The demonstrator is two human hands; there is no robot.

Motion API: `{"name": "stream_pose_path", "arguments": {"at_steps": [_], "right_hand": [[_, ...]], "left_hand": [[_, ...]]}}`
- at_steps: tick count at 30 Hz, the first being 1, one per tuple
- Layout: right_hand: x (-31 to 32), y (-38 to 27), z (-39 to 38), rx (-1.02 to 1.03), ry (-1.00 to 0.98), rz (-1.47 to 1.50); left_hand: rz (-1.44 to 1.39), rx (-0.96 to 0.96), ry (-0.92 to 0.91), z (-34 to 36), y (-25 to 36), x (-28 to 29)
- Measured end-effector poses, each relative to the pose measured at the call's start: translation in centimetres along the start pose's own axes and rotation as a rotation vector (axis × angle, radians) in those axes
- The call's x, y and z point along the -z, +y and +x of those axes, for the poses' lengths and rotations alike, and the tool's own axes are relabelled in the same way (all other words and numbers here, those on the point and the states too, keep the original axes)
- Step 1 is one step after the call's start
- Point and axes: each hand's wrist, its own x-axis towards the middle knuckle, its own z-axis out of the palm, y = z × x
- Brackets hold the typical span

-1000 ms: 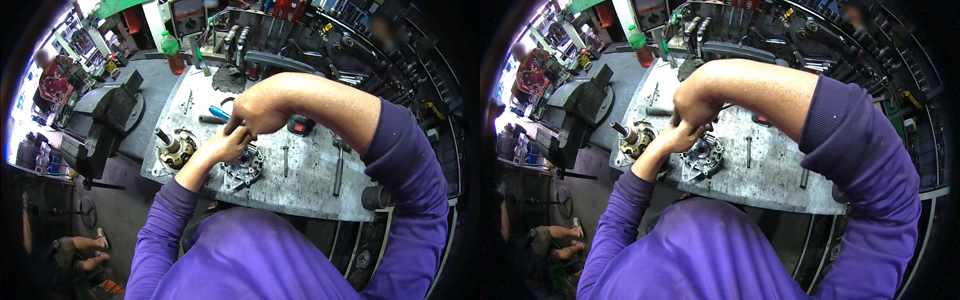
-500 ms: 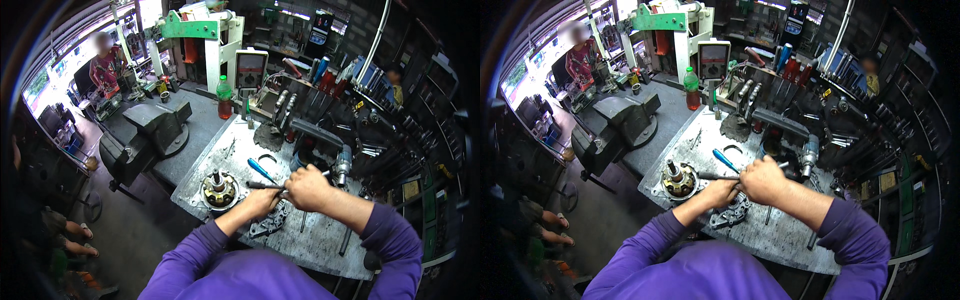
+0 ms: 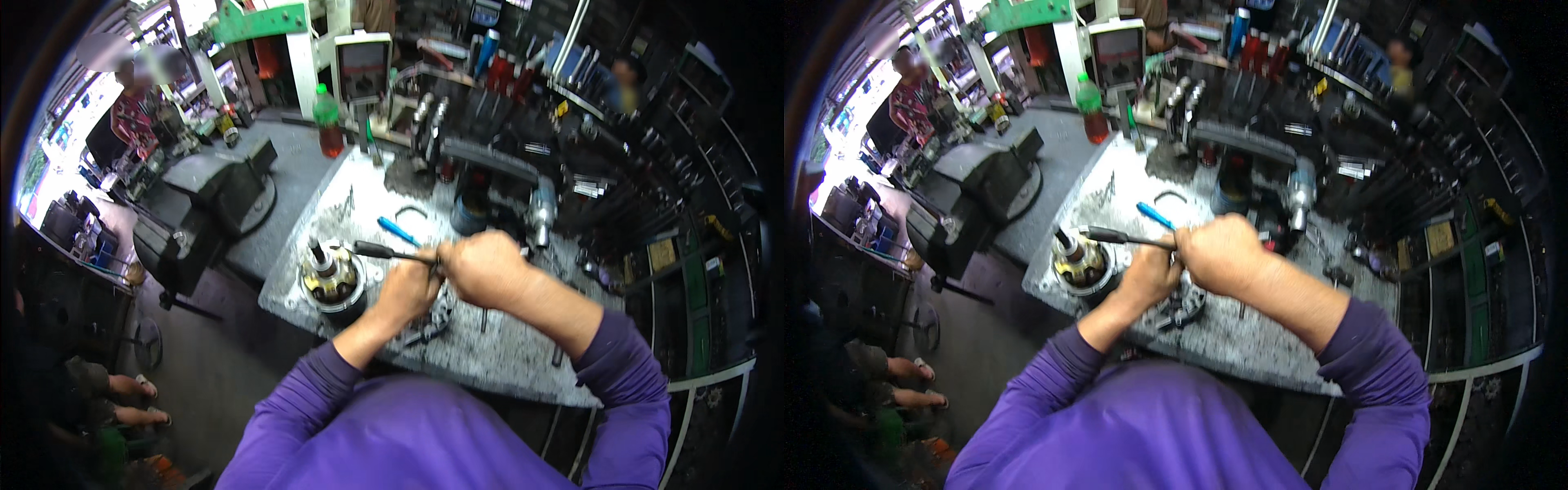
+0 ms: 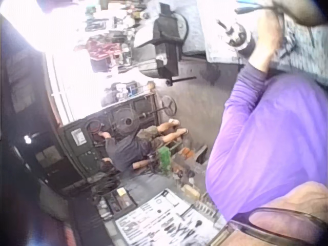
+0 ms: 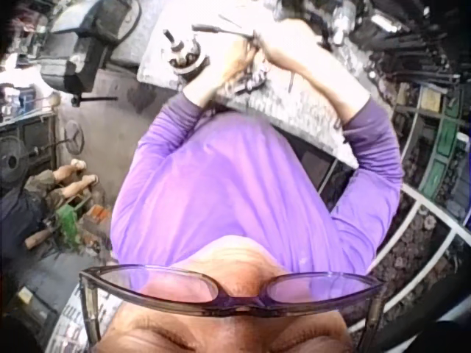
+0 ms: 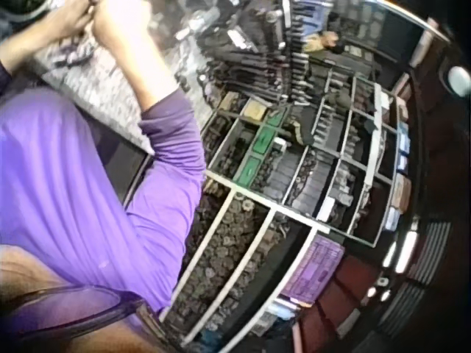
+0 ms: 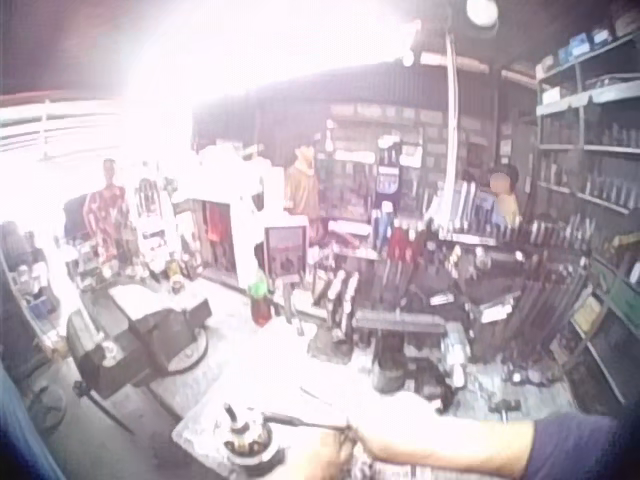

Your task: The person grinds a small metal part on a bench grinder, then moves to a workbench to assemble a mechanical component. They insert small metal pieces into a housing and use a T-handle wrench to tighten bolts on the assembly.

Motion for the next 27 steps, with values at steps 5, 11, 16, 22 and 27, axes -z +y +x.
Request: {"name": "stream_pose_path", "arguments": {"at_steps": [5,11,16,22,27], "right_hand": [[4.9,0.9,-3.5,-0.073,0.01,0.091],[5.0,0.8,-6.6,-0.123,-0.136,0.232],[2.9,0.9,-6.5,-0.147,-0.157,0.207],[4.0,1.8,-6.7,-0.115,-0.16,0.142],[6.6,-1.6,-3.1,0.316,-0.682,0.354]], "left_hand": [[-0.035,0.067,-0.252,0.4,4.4,5.0],[0.025,0.149,-0.383,-1.7,4.4,7.0],[0.028,0.18,-0.366,-2.4,2.8,5.7],[0.008,0.168,-0.342,-3.0,2.0,5.7],[-0.043,0.172,-0.395,-3.1,1.6,5.5]]}}
